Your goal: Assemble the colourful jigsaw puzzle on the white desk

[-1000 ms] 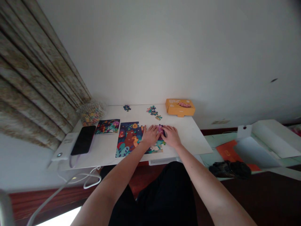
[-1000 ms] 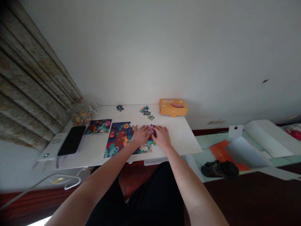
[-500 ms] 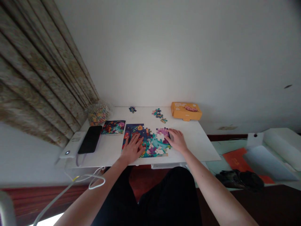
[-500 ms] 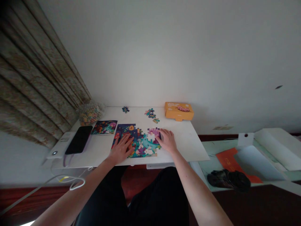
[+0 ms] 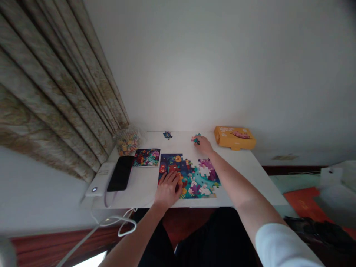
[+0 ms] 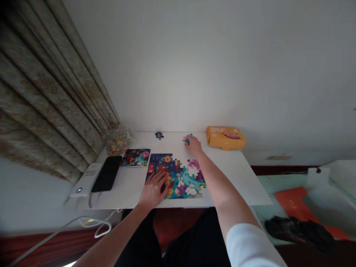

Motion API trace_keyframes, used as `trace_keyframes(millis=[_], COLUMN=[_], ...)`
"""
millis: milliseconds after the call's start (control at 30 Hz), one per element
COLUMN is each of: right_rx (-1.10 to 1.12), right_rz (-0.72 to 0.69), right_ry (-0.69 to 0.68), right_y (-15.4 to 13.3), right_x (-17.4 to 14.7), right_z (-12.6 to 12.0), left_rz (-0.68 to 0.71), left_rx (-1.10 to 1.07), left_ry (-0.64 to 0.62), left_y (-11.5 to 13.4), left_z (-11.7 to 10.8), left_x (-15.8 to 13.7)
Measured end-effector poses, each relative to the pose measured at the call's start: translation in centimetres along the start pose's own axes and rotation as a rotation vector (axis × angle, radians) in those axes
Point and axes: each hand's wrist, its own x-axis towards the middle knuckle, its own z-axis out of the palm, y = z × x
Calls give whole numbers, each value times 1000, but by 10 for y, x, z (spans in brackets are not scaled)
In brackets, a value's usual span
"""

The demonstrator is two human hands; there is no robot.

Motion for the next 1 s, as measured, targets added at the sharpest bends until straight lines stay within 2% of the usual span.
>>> trace_keyframes(millis=[100,167,333,467,567,700,867,1000], right_rx=[15,11,-60,5,148,326,361,336], right_rz=[119,145,70,0,-34,-116,-166,-175], right_ry=[-84,-104,-62,2,37,31,22,94], right_y=[0,0,-3,-4,-1,8,18,12], right_x=[20,27,27,12,-11,-62,-139,-184], right_z=[5,4,-8,-21,-34,-51,-59,-53], left_rz=[-3,-2,-3,-11,-7,13,45,87], left_rx=[-21,-33,-48,-38,-30,-15,38,84], left_ry=[-1,2,16,-1,-12,-14,19,57], left_y=[0,-1,-1,-1,-1,-3,-5,-5], left_z=[-1,0,1,-1,-1,2,7,10], left_x=[0,0,0,1,1,1,0,0])
